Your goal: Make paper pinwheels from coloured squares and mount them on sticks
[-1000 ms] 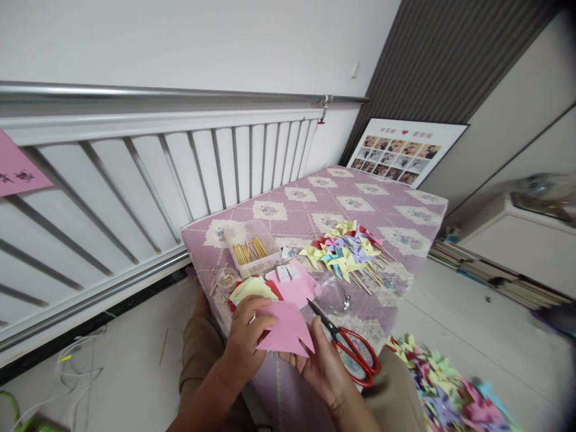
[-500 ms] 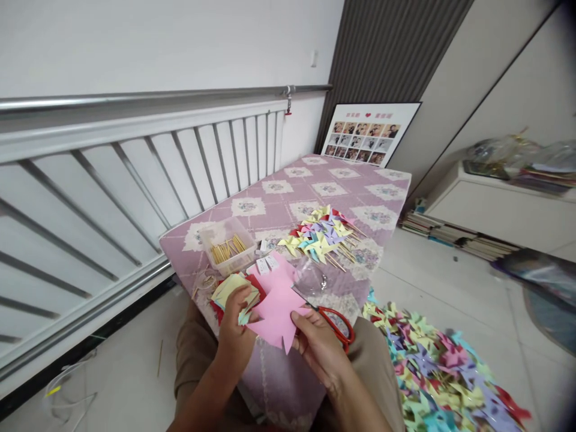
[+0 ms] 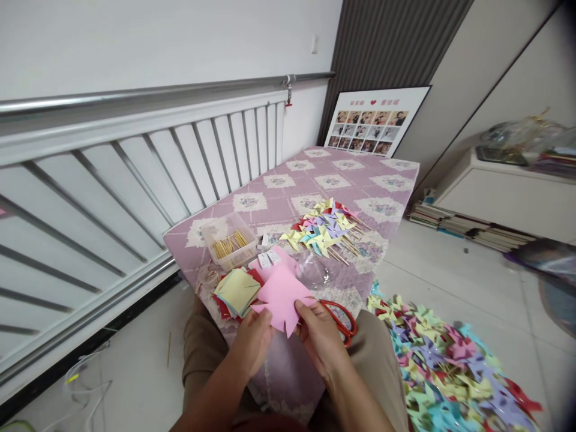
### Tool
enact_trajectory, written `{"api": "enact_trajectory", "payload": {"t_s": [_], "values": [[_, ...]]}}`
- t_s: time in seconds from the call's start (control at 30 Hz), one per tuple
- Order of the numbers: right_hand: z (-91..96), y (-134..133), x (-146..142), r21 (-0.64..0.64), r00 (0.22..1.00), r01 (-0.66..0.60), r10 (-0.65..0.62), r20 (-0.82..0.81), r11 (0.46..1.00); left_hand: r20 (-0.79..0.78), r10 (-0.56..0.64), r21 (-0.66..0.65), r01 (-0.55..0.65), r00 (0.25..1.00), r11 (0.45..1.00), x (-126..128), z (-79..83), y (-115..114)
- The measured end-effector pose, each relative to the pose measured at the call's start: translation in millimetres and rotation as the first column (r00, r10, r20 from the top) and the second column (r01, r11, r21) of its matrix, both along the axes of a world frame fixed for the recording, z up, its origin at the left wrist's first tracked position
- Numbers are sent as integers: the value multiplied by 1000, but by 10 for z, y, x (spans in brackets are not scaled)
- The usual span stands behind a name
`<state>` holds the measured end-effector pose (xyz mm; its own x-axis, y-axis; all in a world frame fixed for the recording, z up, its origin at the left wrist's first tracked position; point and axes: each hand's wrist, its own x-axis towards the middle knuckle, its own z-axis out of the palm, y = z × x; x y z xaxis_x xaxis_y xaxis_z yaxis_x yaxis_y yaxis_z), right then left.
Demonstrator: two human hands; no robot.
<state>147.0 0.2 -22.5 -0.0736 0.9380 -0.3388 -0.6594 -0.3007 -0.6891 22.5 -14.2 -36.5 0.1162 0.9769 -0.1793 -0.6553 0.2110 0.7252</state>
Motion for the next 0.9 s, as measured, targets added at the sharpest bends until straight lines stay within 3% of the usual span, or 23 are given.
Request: {"api": "enact_trajectory", "payload": {"t_s": [0.17, 0.33, 0.53, 0.7, 0.9], "values": [[-41, 12, -3, 38, 995, 18, -21, 94, 999, 88, 57, -87, -50, 994, 995, 11, 140, 131], [-81, 17, 48, 44, 985, 12, -19, 173, 999, 125, 80, -201, -54, 989, 978, -3, 123, 139], [-124, 17, 33, 44, 980, 13, -22, 199, 999, 167, 29, -159, -2, 986, 987, -22, 101, 68], [-185, 23, -42, 29, 979, 70, -74, 192, 997, 128, 37, -83, -26, 991, 996, 13, 10, -11], [-295, -36, -86, 30, 969, 10, -17, 248, 1000, 68, 138, -170, -125, 988, 977, 72, -90, -2]]}}
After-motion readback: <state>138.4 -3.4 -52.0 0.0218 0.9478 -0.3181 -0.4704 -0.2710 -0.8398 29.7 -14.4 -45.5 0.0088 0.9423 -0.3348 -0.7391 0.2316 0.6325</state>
